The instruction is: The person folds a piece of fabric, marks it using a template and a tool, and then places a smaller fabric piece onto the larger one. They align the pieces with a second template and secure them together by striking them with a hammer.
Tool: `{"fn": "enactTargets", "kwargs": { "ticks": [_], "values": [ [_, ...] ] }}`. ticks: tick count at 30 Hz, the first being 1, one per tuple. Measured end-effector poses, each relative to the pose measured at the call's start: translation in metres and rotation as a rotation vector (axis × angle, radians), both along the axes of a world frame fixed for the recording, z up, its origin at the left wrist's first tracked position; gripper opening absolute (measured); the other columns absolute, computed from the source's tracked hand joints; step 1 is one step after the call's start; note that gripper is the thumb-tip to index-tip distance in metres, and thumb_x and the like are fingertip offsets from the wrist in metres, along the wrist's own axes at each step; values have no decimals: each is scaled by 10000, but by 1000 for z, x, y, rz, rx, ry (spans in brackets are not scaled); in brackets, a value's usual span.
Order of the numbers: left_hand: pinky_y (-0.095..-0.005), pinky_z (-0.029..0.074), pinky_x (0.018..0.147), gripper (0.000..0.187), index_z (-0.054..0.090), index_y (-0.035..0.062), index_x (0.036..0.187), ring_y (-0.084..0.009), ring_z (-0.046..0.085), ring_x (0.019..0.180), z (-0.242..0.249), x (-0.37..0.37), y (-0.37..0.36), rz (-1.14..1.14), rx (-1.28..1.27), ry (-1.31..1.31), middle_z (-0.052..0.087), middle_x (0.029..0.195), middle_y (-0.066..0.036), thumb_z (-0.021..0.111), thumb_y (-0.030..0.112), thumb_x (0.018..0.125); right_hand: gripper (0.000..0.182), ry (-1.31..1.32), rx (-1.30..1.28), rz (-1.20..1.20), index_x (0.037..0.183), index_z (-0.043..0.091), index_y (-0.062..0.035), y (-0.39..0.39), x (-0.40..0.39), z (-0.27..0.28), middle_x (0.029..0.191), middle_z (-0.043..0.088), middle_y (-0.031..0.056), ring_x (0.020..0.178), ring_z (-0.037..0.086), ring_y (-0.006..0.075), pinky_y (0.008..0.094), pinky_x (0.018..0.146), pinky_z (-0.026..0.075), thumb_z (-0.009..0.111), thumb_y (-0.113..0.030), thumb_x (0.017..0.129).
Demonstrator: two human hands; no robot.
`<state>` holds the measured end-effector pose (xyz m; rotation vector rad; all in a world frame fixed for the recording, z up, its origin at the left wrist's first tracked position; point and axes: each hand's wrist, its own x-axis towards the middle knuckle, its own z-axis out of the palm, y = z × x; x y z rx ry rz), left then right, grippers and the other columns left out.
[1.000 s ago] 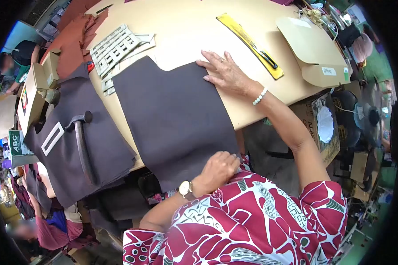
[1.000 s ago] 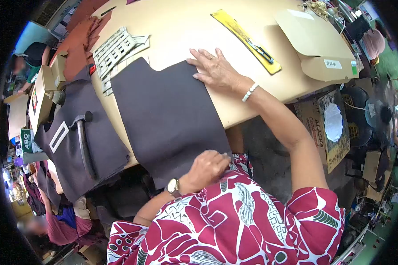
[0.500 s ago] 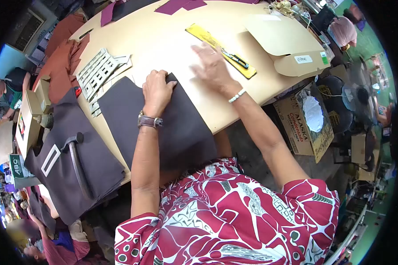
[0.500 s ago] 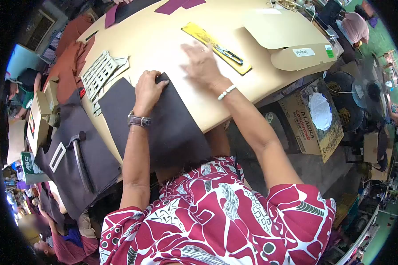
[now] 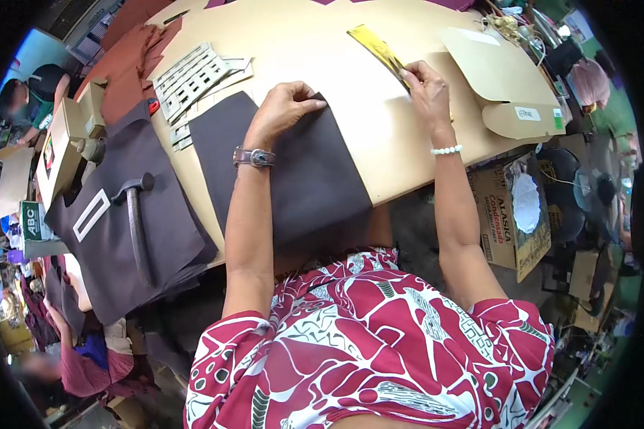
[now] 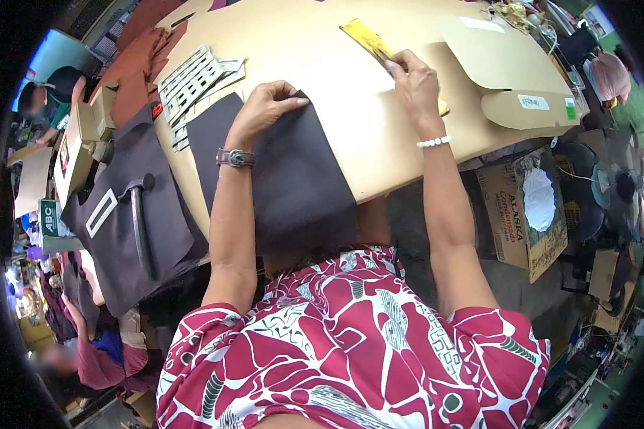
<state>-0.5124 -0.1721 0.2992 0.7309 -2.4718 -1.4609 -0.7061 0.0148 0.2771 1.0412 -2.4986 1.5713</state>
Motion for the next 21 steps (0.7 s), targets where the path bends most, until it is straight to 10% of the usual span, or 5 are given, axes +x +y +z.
{"fn": "enactTargets", "kwargs": {
  "ticks": [4,21],
  "values": [
    [-198,435,764,197,666,30,974,-65,559,785,-1,19,6,-56,323,174,645,840,2,682,150,820,218,-550,-180,406,1078,628,-53,-17,53,22,792,603,-29,618,533,5,143,503,386,547,-186,925],
    [-158,491,703,585,392,11,1347,-68,638,766,19,46,26,-74,541,326,695,906,-91,655,59,826,464,-735,-83,675,1288,469,-20,-10,94,36,807,620,29,541,391,5,131,464,305,595,-235,897]
  ]
}}
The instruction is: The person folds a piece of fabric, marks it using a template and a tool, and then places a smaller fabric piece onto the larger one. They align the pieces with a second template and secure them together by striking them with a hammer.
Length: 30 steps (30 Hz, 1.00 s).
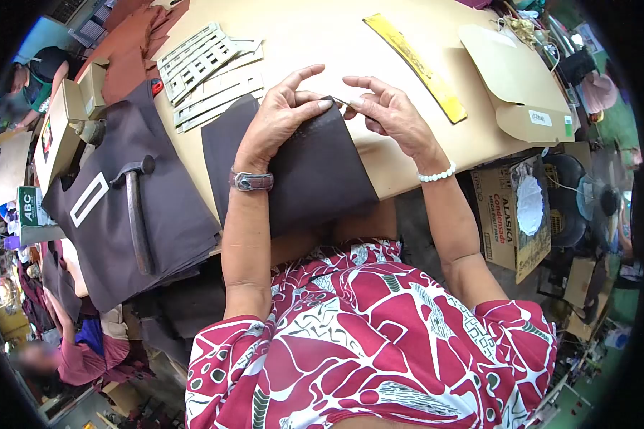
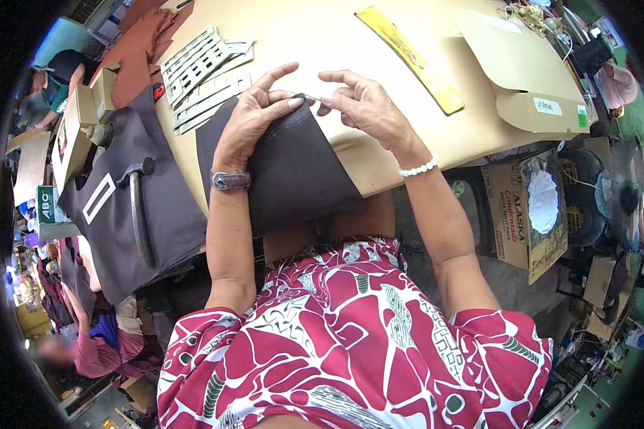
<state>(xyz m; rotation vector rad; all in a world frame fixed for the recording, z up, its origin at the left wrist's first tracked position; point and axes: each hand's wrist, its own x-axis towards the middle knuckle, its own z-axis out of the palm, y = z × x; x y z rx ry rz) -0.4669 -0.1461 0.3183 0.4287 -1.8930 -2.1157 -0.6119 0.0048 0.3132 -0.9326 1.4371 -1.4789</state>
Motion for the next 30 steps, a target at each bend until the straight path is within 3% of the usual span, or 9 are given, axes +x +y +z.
{"fn": "enactTargets", "kwargs": {
  "ticks": [5,25,30],
  "values": [
    [-163,496,711,605,382,13,1357,-71,643,773,4,1,2,-16,-24,-8,696,914,-104,661,68,823,480,-37,-15,2,1277,462,1,2,-4,-2,812,662,55,567,440,14,142,501,355,624,-214,880],
    [-159,476,683,593,403,39,1357,-43,604,752,14,2,8,-31,-11,-37,665,850,-32,634,24,811,530,-49,-28,9,1310,417,5,5,0,-1,798,673,64,584,465,3,124,510,353,628,-202,870],
    [-157,477,691,606,383,28,1365,-52,625,753,8,2,5,-51,-25,-29,694,921,-88,640,38,816,514,-50,-40,11,1312,411,12,4,-2,-5,788,675,68,585,473,3,125,500,349,611,-178,878]
  ]
}}
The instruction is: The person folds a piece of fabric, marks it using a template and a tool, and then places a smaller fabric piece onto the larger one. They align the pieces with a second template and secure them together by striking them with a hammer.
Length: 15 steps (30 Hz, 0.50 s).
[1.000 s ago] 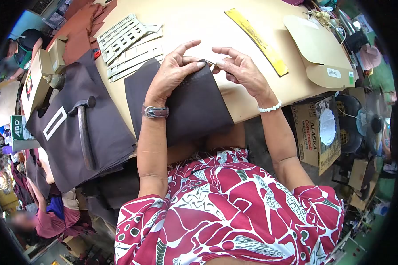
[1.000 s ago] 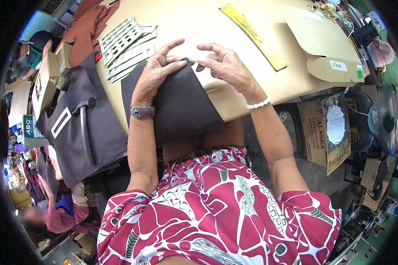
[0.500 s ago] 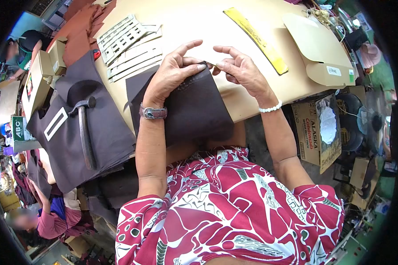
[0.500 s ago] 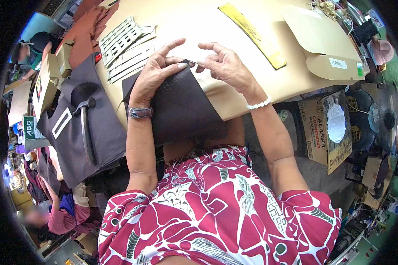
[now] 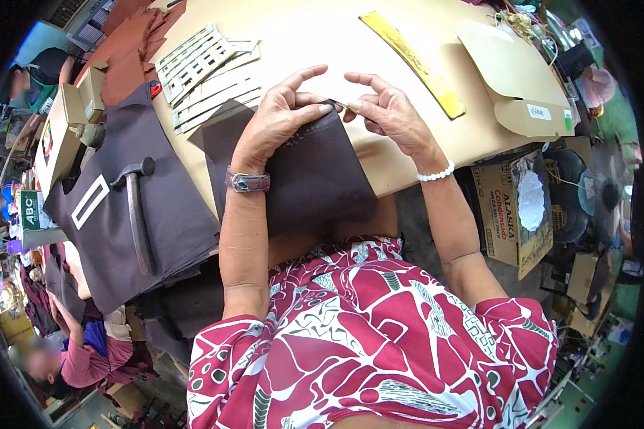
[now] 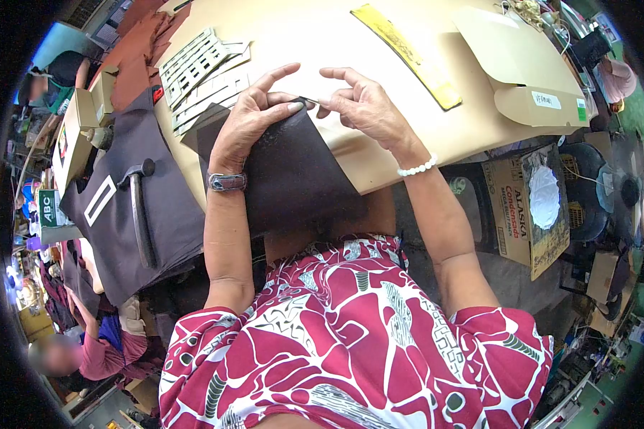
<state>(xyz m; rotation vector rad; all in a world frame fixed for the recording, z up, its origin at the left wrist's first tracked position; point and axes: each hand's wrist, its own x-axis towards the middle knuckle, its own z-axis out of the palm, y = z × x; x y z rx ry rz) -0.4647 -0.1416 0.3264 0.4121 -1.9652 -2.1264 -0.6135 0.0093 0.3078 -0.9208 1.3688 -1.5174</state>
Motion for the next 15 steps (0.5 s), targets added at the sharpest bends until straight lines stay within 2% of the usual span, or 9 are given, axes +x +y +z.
{"fn": "enactTargets", "kwargs": {
  "ticks": [5,8,11,14,15],
  "values": [
    [-159,483,713,601,396,28,1356,-65,638,768,-3,0,0,19,-41,-9,698,899,-103,649,48,811,514,11,-19,-23,1318,395,20,-1,1,-5,772,674,76,569,466,0,125,474,334,604,-148,880],
    [-170,490,728,590,411,27,1346,-76,648,780,-4,-1,1,32,-39,-10,700,888,-115,653,53,809,519,-1,-42,-38,1317,405,6,-2,3,-5,741,646,36,520,414,-27,102,437,281,629,-154,878],
    [-181,496,734,574,424,29,1336,-80,651,785,-1,-1,2,27,-15,1,700,885,-121,654,57,811,482,35,-34,-89,1280,435,27,1,-9,-12,759,656,48,529,469,18,143,448,347,628,-148,874],
    [-188,500,732,559,431,28,1331,-78,646,779,3,-2,3,29,-16,-6,699,890,-115,651,63,819,439,583,73,-511,1253,468,12,0,-31,-32,781,682,107,561,584,124,261,528,469,598,-164,873],
    [-189,500,730,552,432,26,1330,-79,644,777,0,-4,1,29,-41,-15,698,893,-112,647,65,823,424,738,109,-612,1237,482,3,2,-41,-35,791,681,120,595,606,170,293,561,483,600,-170,868]
  ]
}}
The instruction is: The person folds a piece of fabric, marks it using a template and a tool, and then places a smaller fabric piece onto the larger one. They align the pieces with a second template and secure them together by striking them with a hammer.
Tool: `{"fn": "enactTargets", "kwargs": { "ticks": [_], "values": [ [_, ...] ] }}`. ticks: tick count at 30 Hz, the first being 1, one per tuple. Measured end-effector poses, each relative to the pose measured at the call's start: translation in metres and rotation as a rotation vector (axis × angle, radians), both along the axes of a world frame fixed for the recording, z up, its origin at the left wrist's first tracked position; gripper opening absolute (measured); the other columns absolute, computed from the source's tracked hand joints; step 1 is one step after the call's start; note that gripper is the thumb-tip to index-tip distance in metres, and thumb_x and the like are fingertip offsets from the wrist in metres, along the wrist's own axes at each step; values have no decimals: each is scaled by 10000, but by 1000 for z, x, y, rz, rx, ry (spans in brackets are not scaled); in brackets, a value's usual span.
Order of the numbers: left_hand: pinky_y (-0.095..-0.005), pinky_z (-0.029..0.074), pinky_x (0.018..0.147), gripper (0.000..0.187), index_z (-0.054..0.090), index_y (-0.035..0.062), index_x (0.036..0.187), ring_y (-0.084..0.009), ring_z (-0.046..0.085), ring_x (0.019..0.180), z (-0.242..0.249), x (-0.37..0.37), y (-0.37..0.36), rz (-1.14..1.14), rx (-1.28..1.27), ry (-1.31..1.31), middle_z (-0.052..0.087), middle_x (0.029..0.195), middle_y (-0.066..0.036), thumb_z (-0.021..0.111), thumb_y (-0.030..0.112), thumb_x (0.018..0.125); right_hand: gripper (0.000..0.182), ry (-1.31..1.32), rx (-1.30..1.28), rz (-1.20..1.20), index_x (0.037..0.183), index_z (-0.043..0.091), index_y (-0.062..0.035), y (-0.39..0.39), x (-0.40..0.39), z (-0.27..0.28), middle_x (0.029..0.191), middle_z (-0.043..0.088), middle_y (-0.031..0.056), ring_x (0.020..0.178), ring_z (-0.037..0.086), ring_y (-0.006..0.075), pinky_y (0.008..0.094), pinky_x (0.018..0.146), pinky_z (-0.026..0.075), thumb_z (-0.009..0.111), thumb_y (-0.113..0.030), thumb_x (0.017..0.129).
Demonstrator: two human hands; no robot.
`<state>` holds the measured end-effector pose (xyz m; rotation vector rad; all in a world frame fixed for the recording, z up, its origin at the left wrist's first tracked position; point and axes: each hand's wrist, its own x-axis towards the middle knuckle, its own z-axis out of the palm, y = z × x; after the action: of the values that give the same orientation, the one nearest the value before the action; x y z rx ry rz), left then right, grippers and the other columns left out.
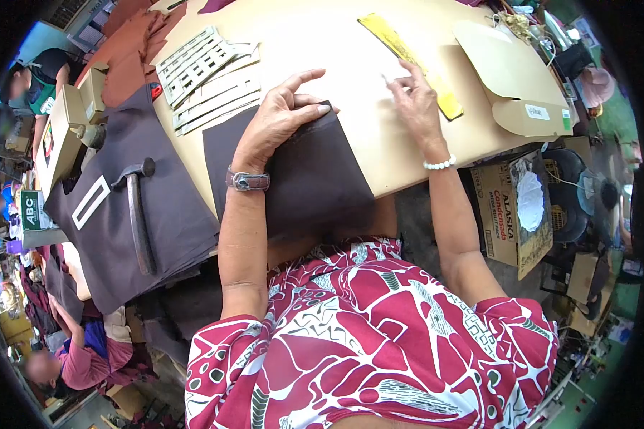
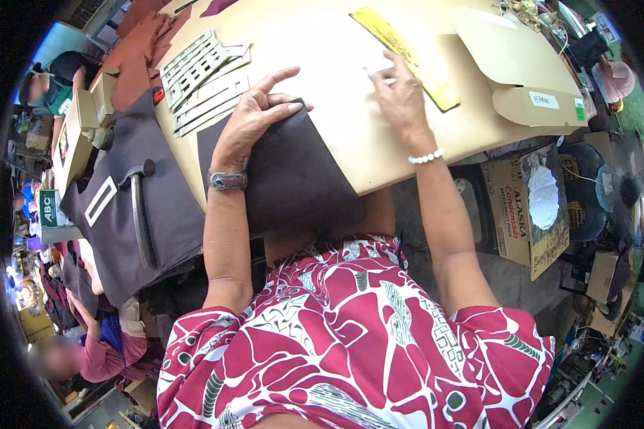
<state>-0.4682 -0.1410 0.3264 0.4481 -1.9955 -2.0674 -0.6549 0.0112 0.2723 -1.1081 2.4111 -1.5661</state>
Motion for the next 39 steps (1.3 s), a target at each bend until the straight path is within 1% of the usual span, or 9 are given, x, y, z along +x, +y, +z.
{"fn": "enactTargets", "kwargs": {
  "ticks": [3,9,15,19,23,28,32,35,39],
  "values": [
    [-188,500,720,527,435,15,1323,-79,634,775,-14,-12,-11,20,-145,-17,693,906,-105,633,69,837,362,330,110,-266,1171,535,-38,8,-26,1,818,667,174,744,647,331,399,667,507,609,-183,848],
    [-257,498,768,446,492,55,1288,-131,637,852,-21,-59,-27,55,-526,-52,690,941,-103,604,72,856,321,474,156,-374,1115,570,-40,10,-54,-15,855,667,148,819,635,318,416,715,504,625,-172,828],
    [-322,460,891,444,495,64,1285,-208,621,998,-16,-82,-20,44,-644,-94,666,1041,-141,607,136,861,355,396,175,-462,1120,564,-38,11,-65,-13,886,666,148,837,630,324,418,729,506,661,-167,803],
    [-399,361,1008,567,440,24,1320,-333,458,1200,-15,-53,-4,319,-1001,-23,513,1256,-226,628,271,846,382,499,174,-426,1136,561,-25,8,-67,-20,926,656,154,894,605,328,408,804,478,663,-178,801],
    [-429,346,1010,595,459,-94,1239,-385,446,1175,-9,44,32,682,-1327,-267,498,1249,-253,631,307,835,403,629,161,-427,1143,568,-17,13,-56,-15,1097,612,148,1029,552,322,397,901,428,661,-185,789],
    [-460,337,998,586,490,-73,1229,-407,427,1186,-53,140,64,693,-1280,-672,480,1266,-251,614,359,852,349,596,338,-346,1107,609,-44,20,-56,-31,1138,594,127,1056,537,298,403,911,422,643,-147,776],
    [-460,342,986,408,572,4,1163,-384,455,1163,-59,135,70,742,-1230,-540,527,1210,-215,621,263,851,244,316,308,-229,983,671,-47,22,-67,-17,1058,631,123,991,561,310,399,889,434,643,-146,761],
    [-454,346,977,281,614,33,1079,-359,479,1143,-65,129,65,790,-1177,-429,570,1151,-171,624,183,842,218,553,260,-338,938,672,-43,20,-67,-27,988,649,139,943,578,321,398,862,448,653,-142,745],
    [-437,356,958,181,619,21,981,-334,513,1095,-72,130,65,839,-1173,-334,609,1067,-123,623,122,830,190,290,164,-196,881,667,-36,16,-47,-24,953,649,159,927,578,322,401,864,440,659,-136,720]
  ]
}}
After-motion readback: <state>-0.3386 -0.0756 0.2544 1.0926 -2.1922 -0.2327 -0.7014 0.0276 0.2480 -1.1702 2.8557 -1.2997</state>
